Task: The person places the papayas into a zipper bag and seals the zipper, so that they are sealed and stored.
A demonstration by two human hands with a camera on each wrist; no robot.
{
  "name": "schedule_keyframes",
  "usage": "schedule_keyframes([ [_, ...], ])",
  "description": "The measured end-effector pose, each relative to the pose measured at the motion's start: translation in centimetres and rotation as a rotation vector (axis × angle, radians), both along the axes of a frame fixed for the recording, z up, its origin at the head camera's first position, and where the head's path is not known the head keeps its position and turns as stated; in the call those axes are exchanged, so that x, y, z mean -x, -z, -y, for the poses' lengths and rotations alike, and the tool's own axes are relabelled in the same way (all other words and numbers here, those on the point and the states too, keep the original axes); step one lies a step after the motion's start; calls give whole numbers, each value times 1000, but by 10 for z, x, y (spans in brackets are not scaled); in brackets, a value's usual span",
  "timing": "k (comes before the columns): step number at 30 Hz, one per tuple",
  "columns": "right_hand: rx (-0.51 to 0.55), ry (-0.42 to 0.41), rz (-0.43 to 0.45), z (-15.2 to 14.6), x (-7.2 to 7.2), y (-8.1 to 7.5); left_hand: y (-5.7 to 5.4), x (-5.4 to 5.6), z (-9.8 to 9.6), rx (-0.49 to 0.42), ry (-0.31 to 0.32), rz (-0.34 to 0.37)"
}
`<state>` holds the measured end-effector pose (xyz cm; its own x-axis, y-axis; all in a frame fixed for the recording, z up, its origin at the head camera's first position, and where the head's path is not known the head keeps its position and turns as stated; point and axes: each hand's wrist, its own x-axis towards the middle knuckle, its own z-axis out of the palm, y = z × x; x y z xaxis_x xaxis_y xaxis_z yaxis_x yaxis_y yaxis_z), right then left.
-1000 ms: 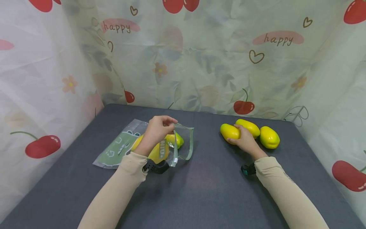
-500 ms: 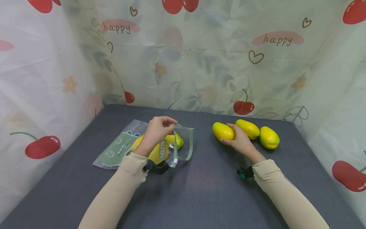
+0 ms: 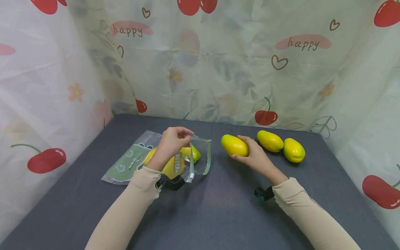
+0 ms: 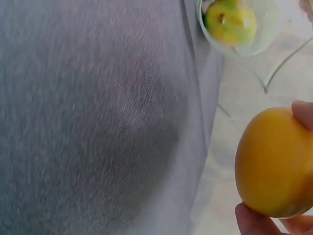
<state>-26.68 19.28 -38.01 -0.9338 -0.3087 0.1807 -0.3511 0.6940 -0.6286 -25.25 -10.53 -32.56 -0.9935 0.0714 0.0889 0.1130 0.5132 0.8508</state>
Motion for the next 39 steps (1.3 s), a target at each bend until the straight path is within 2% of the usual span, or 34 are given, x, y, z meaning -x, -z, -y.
schedule_keyframes([
  [19, 14, -97, -34, 27, -28, -3, 1, 1, -1, 7, -7, 0],
  [29, 1, -140, -30, 38, -37, 4, 3, 0, -1, 13, -9, -12],
  [39, -30, -165, 17, 47, -43, 13, 2, -1, -2, 6, -7, -14],
])
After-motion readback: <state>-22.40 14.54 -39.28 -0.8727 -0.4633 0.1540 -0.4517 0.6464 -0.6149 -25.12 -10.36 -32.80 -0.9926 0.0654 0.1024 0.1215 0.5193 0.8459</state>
